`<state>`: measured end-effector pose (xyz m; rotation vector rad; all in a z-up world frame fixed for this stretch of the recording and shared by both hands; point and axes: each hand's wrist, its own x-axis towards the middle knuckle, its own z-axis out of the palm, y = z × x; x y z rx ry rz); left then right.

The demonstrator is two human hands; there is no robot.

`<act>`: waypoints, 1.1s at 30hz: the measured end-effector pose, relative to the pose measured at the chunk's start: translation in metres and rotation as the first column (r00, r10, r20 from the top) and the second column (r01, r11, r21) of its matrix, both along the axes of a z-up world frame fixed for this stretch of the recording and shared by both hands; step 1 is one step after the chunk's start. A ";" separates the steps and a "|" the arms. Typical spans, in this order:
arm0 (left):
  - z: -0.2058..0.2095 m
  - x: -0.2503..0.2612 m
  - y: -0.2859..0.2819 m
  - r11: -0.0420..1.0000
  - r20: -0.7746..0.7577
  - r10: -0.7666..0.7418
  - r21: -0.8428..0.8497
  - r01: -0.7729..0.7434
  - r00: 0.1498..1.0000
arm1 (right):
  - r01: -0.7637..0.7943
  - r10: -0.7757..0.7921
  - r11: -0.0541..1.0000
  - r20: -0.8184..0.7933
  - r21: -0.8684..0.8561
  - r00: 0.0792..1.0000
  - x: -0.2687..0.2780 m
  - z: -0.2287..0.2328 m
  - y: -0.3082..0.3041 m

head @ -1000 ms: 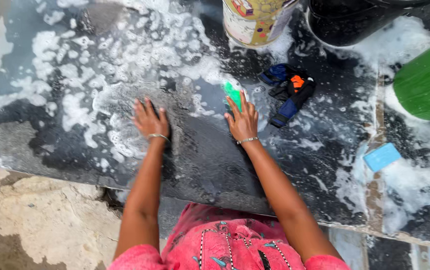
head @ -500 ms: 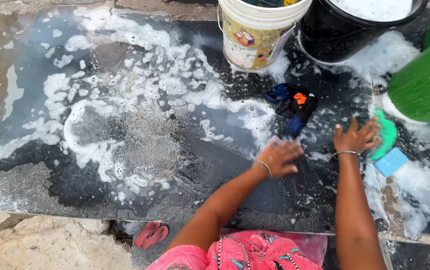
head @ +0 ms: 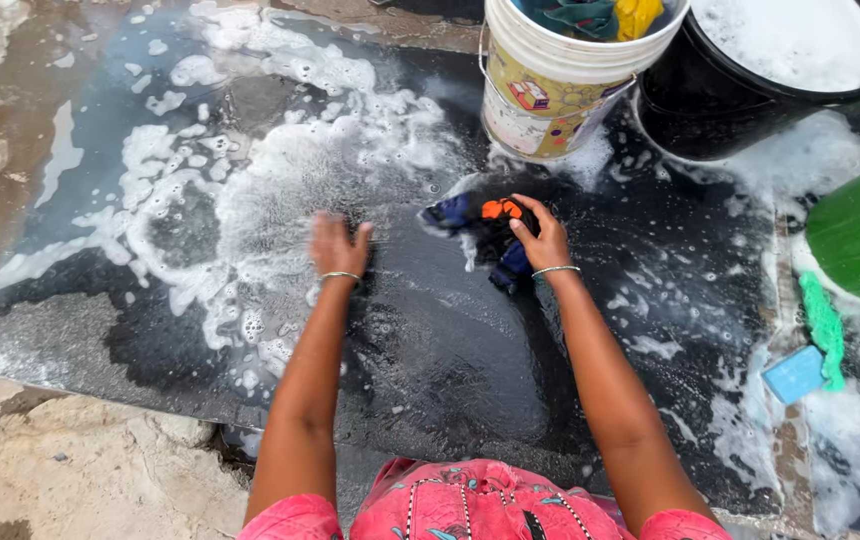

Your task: The person washes clothes by hand using soap and a brush on a stone floor, then rinses them in buckets of water.

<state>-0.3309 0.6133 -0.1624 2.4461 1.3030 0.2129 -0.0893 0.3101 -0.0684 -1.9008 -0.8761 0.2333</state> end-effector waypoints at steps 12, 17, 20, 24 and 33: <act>-0.039 0.079 -0.080 0.857 0.458 -0.301 -0.255 0.448 0.836 | -0.086 0.085 0.951 -0.016 -0.299 0.996 -0.047 0.043 -0.020; -0.036 0.082 -0.090 0.843 0.272 -0.349 -0.327 0.427 0.897 | 0.183 0.033 0.907 0.496 -0.379 0.868 -0.146 -0.001 -0.014; -0.025 0.086 -0.080 0.800 0.260 -0.421 -0.345 0.491 0.869 | 0.241 -0.078 0.941 0.540 -0.237 0.838 -0.141 -0.013 -0.017; 0.020 0.068 -0.080 0.414 0.686 -0.148 -0.611 0.675 0.712 | 0.222 -0.200 0.975 0.442 0.003 0.875 -0.103 0.000 -0.036; 0.155 0.052 -0.071 0.340 0.838 -0.124 -0.468 0.816 0.532 | -0.077 -0.003 0.983 0.437 0.165 0.899 -0.104 0.125 -0.054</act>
